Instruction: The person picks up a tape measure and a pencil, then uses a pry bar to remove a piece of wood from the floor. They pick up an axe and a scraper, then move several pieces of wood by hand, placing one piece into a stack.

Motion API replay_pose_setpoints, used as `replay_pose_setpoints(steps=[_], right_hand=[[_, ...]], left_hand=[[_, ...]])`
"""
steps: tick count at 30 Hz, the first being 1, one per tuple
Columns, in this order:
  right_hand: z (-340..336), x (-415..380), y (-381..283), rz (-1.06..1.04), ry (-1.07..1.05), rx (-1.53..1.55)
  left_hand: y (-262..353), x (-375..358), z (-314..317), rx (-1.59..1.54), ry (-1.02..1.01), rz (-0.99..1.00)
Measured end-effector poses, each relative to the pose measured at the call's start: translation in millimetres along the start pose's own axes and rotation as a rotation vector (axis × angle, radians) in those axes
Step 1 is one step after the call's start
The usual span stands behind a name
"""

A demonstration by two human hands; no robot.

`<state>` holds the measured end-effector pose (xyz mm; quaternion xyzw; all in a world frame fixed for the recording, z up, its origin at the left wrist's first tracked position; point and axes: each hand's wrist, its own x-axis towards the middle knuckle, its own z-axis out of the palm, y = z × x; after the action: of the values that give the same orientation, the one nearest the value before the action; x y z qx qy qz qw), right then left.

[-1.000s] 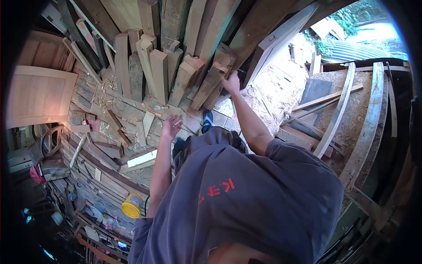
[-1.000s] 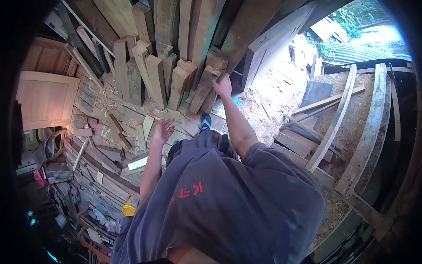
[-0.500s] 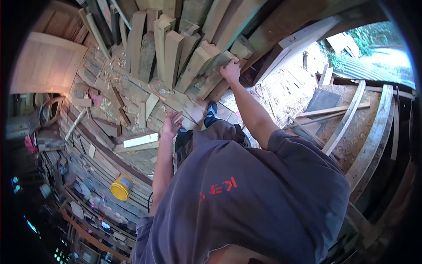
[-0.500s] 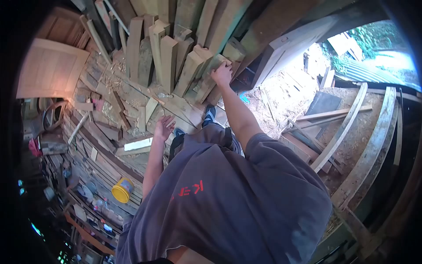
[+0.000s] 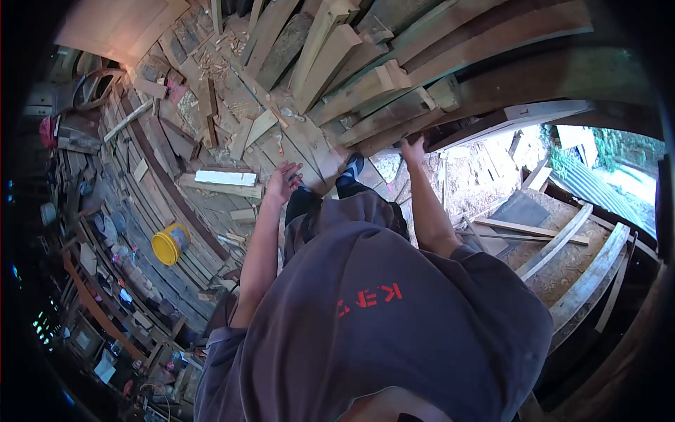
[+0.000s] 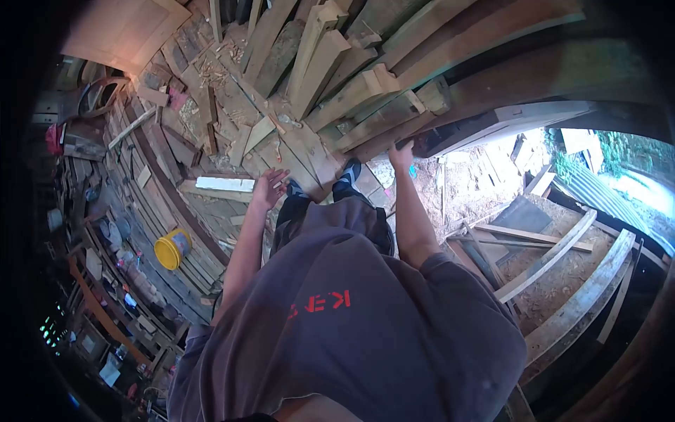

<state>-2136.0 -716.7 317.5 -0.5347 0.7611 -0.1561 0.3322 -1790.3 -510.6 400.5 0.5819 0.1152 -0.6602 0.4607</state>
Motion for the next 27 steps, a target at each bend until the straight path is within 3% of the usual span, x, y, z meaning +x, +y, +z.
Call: replay_pose_setpoints(steps=[2,4,6,7,10,19,22,27], right_hand=[[-0.7,-25.8,2.1,0.258,-0.362,0.103],[93.2,2.4,140.7,0.178,-0.451,-0.005],[56.5,-48.7,82.9,0.442,-0.723,0.063],[55.7,-62.0,79.2,0.449,-0.752,0.038],[60.6,-84.8,60.6,0.464,-0.831,0.026],[97.3,-131.6,-34.6,0.381,-0.692,0.128],[130.2,-140.3,-77.1,0.286,-0.639,0.109],[213.6,-133.1,-152.6,0.103,-0.776,-0.082]], left_hand=[[0.8,-3.4,-9.4,-0.004,0.015,-0.013],[3.2,-7.5,-19.1,-0.014,0.021,-0.019],[6.0,-6.5,-31.4,-0.028,0.018,-0.018],[9.2,-9.4,-36.7,-0.030,0.018,-0.015],[25.5,-13.1,-54.9,-0.035,0.008,0.000],[76.8,-11.8,-180.5,-0.153,-0.030,0.075],[92.1,-11.9,-233.6,-0.213,-0.017,0.117],[92.4,0.8,-305.1,-0.324,0.110,0.185]])
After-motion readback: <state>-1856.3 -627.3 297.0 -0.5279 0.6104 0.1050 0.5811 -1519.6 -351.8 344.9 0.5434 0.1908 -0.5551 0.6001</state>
